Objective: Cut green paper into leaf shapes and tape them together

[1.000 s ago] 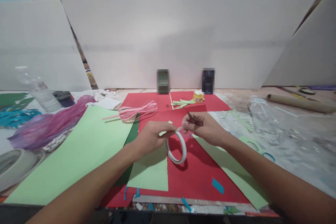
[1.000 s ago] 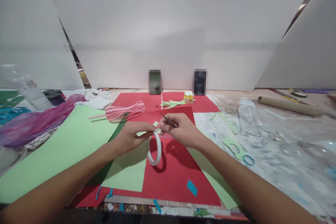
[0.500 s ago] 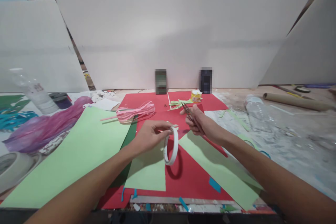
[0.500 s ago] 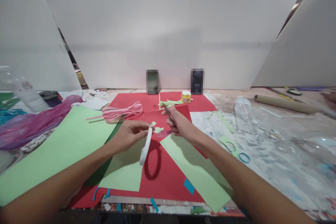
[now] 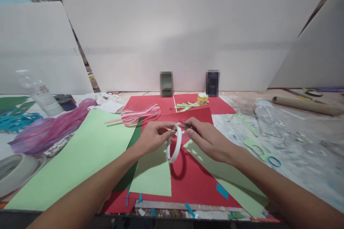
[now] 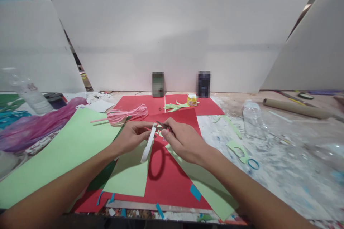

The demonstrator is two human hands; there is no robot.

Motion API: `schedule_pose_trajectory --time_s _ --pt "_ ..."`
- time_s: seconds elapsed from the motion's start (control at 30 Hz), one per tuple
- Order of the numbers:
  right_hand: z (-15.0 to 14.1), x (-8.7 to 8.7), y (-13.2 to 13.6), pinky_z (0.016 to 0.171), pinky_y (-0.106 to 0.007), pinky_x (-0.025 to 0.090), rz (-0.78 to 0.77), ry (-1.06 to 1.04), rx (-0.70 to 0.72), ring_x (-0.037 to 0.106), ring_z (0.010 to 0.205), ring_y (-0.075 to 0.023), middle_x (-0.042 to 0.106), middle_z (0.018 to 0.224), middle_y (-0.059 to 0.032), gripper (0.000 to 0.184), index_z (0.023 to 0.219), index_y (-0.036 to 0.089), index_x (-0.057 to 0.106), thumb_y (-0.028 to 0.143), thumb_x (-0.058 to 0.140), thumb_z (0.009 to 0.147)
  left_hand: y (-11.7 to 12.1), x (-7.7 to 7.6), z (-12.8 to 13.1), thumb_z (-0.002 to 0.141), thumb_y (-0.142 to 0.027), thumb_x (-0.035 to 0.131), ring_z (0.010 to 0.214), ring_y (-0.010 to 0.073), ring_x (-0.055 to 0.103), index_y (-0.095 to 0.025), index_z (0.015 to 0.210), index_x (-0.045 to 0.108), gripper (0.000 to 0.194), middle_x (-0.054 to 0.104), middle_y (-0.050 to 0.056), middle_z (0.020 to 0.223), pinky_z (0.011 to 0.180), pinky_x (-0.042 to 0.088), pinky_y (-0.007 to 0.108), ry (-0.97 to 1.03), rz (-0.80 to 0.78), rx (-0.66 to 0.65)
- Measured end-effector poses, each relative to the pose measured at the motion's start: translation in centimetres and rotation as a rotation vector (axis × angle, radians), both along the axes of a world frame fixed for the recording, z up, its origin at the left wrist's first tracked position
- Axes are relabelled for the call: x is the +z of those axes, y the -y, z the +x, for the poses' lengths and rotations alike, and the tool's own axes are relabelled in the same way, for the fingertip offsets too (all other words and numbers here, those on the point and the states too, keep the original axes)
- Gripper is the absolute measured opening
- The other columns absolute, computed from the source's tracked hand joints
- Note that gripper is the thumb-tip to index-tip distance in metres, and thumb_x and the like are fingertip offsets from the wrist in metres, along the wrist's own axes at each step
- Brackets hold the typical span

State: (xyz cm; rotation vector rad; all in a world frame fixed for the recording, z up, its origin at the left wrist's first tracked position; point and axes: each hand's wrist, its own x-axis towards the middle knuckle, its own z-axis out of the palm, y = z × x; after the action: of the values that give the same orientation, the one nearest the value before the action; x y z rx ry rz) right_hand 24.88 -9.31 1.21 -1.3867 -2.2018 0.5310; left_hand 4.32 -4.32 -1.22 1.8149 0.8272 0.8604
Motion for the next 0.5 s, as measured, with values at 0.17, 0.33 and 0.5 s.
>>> schedule_pose_trajectory --time_s 0.17,0.33,0.5 --pt "0.01 0.08 -0.03 0.059 -0.028 0.032 -0.022 0.029 0.019 0.049 0.065 -0.0161 0.057 0.076 -0.0008 0.03 0.093 0.019 0.05 0.042 0.03 0.098 -0.08 -0.13 -0.03 0.081 -0.022 0.062 0.078 0.0158 0.068 -0.015 0.103 0.072 0.025 0.073 0.007 0.094 0.067 0.053 0.021 -0.018 0.077 -0.017" --pt "0.11 -0.13 -0.02 0.059 -0.027 0.032 -0.041 0.046 0.032 0.049 0.066 -0.0157 0.057 0.076 -0.0008 0.032 0.092 0.019 0.052 0.042 0.031 0.098 -0.11 0.06 0.0 0.08 -0.019 0.062 0.078 0.0148 0.067 -0.015 0.094 0.074 0.019 0.074 0.006 0.089 0.068 0.051 0.02 -0.04 0.17 0.002" --pt "0.03 -0.04 0.0 0.059 -0.027 0.031 -0.027 0.038 0.04 0.048 0.066 -0.0152 0.057 0.077 -0.0003 0.029 0.092 0.02 0.053 0.039 0.032 0.098 -0.06 0.15 -0.05 0.079 -0.018 0.062 0.074 0.0138 0.066 -0.016 0.089 0.074 0.016 0.074 0.004 0.085 0.066 0.049 0.02 -0.047 0.197 0.012"
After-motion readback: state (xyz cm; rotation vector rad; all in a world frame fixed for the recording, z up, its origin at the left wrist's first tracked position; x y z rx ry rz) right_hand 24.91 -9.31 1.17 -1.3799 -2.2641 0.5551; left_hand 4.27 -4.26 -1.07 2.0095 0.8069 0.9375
